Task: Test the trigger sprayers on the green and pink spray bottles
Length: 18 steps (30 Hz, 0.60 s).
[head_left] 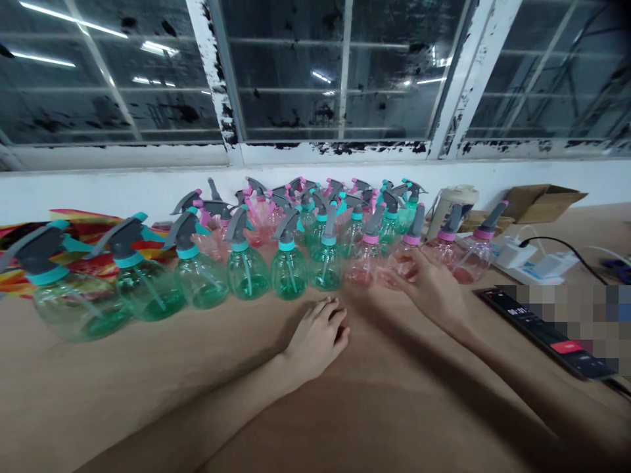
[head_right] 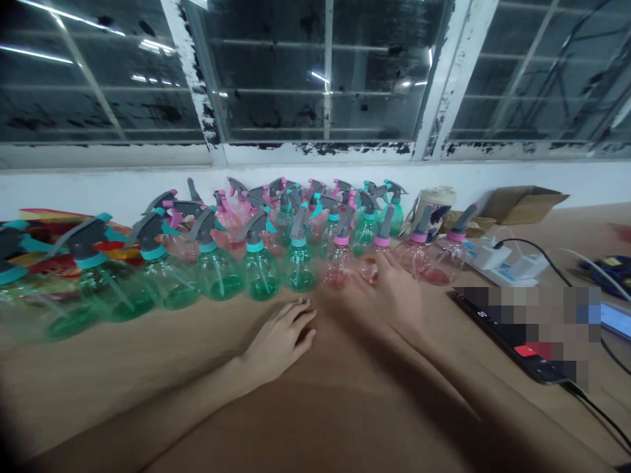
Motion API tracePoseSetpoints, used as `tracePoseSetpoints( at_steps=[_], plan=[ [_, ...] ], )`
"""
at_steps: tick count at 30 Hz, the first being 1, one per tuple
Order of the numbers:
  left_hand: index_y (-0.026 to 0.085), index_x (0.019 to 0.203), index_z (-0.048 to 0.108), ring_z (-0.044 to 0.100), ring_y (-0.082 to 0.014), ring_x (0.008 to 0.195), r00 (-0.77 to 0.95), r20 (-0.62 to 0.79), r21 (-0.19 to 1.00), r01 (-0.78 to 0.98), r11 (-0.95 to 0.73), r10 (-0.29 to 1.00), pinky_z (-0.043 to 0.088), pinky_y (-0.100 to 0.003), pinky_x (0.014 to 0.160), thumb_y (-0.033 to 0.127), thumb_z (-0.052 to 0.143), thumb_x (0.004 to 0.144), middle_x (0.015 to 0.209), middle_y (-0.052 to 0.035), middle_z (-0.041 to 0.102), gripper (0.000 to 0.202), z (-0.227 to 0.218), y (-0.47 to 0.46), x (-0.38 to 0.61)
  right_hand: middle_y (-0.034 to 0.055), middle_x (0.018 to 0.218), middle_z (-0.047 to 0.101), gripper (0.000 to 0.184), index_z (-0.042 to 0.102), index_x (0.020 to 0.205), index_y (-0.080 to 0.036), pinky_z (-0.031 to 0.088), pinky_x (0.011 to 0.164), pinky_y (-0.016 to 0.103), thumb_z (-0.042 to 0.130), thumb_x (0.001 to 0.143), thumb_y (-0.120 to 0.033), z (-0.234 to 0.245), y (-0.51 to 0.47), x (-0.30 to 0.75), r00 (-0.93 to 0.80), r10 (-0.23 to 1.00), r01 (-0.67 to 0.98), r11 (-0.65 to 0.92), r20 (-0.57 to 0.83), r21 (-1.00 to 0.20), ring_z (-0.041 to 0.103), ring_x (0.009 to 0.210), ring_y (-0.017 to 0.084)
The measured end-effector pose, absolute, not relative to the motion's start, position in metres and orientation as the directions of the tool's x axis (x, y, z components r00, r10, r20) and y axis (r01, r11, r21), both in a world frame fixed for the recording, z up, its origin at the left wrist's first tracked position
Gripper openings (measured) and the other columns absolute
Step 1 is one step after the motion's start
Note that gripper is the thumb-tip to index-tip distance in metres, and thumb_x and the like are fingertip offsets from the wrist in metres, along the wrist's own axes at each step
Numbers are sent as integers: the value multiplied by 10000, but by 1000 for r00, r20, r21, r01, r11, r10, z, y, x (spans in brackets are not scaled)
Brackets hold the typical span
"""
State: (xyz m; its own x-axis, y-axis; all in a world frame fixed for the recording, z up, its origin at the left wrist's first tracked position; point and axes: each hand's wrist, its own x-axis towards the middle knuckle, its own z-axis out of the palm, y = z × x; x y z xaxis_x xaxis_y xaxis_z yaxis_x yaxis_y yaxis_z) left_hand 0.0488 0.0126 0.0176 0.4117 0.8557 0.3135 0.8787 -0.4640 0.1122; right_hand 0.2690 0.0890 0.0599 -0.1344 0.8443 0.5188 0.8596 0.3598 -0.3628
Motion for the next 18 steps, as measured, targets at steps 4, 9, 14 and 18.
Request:
tracePoseSetpoints(
  at_steps=[4, 9, 14, 18],
  plan=[
    [96, 1130, 579, 462, -256, 1215, 417, 321, 112, 875, -471, 850, 398, -396, 1012, 236, 479, 871, 1244, -145, 568, 311, 17, 13, 49, 88, 886, 676, 423, 598, 923, -193, 453, 573, 338, 491, 787, -580, 52, 101, 309, -6, 808, 841, 323, 589, -435, 628, 654, 227],
    [98, 1132, 569, 461, -256, 1218, 418, 331, 115, 872, -476, 846, 400, -411, 1011, 222, 460, 876, 1234, -137, 578, 305, 16, 13, 49, 144, 1078, 645, 586, 534, 1155, -146, 464, 688, 387, 528, 754, -573, 47, 124, 312, 38, 835, 870, 243, 549, -430, 643, 799, 279],
    [103, 1127, 570, 468, -256, 1211, 421, 329, 128, 867, -481, 845, 407, -412, 1006, 231, 464, 870, 1239, -140, 574, 305, 17, 13, 48, 167, 1128, 623, 688, 409, 1304, -120, 463, 693, 388, 499, 780, -556, 42, 133, 294, 39, 864, 872, 216, 501, -440, 618, 938, 321],
    [115, 1123, 570, 467, -259, 1211, 409, 329, 164, 863, -478, 851, 401, -423, 1009, 231, 476, 864, 1242, -138, 570, 299, 17, 13, 48, 153, 1102, 627, 641, 435, 1265, -157, 457, 677, 399, 478, 781, -575, 41, 132, 289, 64, 881, 882, 170, 469, -440, 614, 936, 334]
  ],
)
